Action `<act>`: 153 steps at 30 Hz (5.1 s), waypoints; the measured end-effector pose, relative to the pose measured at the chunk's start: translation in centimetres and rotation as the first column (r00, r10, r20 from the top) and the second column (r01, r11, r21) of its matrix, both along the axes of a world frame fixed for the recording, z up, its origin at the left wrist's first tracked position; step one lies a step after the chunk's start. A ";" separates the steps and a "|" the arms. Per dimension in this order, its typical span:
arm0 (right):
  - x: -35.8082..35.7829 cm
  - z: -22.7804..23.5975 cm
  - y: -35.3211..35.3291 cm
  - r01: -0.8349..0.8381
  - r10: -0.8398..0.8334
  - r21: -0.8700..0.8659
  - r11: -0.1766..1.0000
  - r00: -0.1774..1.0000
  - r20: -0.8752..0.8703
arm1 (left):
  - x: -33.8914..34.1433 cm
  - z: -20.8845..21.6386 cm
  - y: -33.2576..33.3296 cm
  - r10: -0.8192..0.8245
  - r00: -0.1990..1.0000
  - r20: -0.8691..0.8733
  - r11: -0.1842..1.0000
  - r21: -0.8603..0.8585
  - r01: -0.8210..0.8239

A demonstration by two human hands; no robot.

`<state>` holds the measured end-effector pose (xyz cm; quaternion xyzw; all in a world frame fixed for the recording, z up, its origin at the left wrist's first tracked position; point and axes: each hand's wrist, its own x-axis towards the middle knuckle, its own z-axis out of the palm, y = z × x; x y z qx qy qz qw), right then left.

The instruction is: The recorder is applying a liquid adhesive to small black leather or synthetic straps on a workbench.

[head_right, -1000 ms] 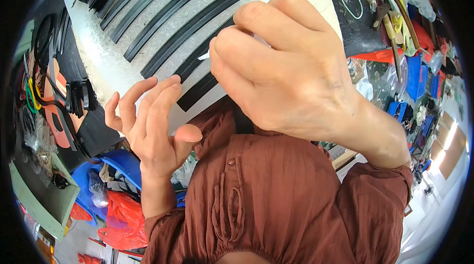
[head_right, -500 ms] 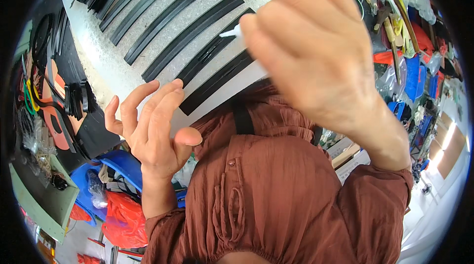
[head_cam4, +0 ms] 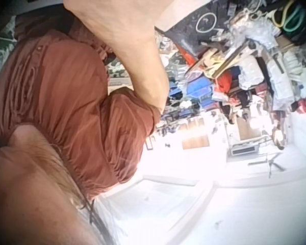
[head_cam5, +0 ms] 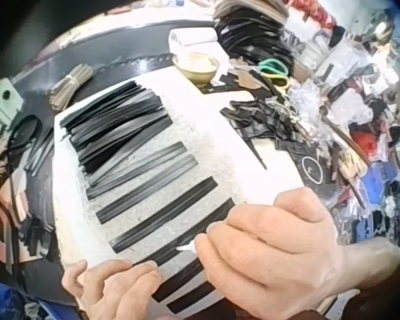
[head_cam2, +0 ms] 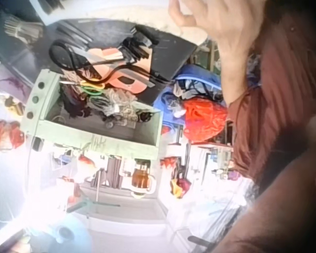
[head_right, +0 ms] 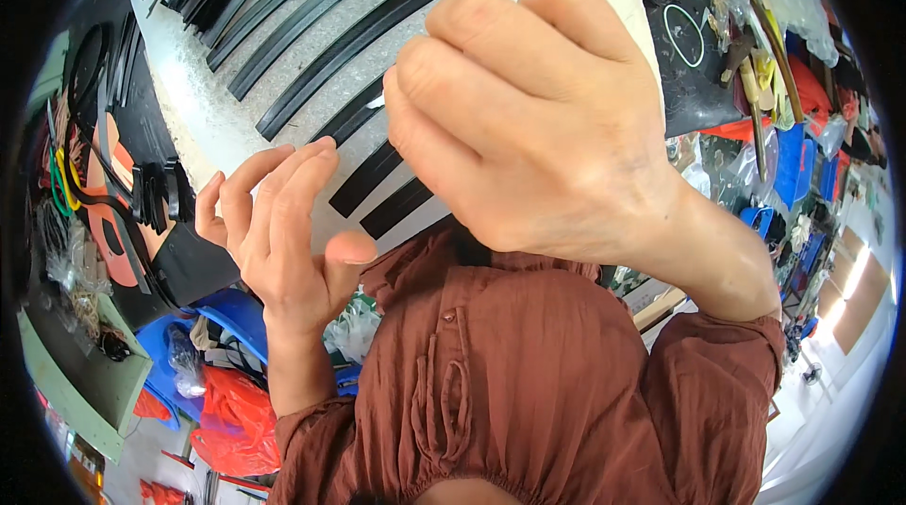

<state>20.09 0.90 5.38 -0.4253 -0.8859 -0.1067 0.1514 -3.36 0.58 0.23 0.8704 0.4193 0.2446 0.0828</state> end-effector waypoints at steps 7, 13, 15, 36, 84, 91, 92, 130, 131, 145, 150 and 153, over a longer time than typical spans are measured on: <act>0.9 1.0 0.2 0.058 -0.057 -0.009 0.998 0.993 0.099 | -0.1 -0.2 -0.1 0.020 1.000 0.006 1.000 -0.002 -0.020; -0.1 0.5 0.3 0.036 -0.035 -0.029 0.999 0.999 0.038 | 0.0 -0.2 0.1 0.013 1.000 0.013 1.000 0.012 -0.013; 0.5 1.0 0.5 0.073 -0.070 -0.019 0.997 0.992 0.102 | -0.1 -0.4 0.1 0.016 1.000 0.014 1.000 0.025 -0.017; -1.0 1.1 3.7 0.021 -0.022 0.011 1.000 0.994 0.106 | -0.7 -0.7 2.0 0.043 0.999 0.022 0.999 0.003 -0.043; 2.8 -2.0 -4.9 0.132 -0.332 -0.416 0.900 0.824 -0.458 | 5.1 0.0 -5.9 0.252 0.871 0.421 0.967 -0.135 -0.215; 3.2 -5.0 -5.5 -0.074 -0.100 -0.256 0.964 0.791 -0.604 | 6.1 -1.1 -4.9 0.125 0.912 0.392 0.992 -0.045 -0.117; 3.5 -5.2 -5.6 -0.086 -0.091 -0.266 0.960 0.803 -0.589 | 5.9 -1.2 -4.8 0.114 0.918 0.381 0.993 -0.027 -0.112; 3.1 -4.0 -5.1 -0.096 0.040 -0.251 0.963 0.975 -0.220 | 5.2 1.2 -5.8 0.023 0.950 -0.312 0.996 0.085 0.004; 3.1 -4.0 -5.1 -0.096 0.040 -0.255 0.962 0.975 -0.218 | 5.2 1.1 -5.7 0.021 0.955 -0.296 0.995 0.101 0.009; 2.9 -4.4 -5.0 -0.114 0.071 -0.190 0.975 0.973 -0.220 | 5.3 0.9 -5.2 -0.001 0.963 -0.269 0.994 0.101 0.029; 3.8 -4.8 -4.4 -0.142 0.092 -0.160 0.977 0.955 -0.283 | 4.8 1.0 -5.3 0.018 0.978 -0.207 0.995 0.097 0.002; 3.4 -4.4 -4.2 -0.143 0.084 -0.173 0.974 0.947 -0.309 | 5.1 1.1 -5.6 0.073 0.987 -0.145 0.996 0.065 -0.064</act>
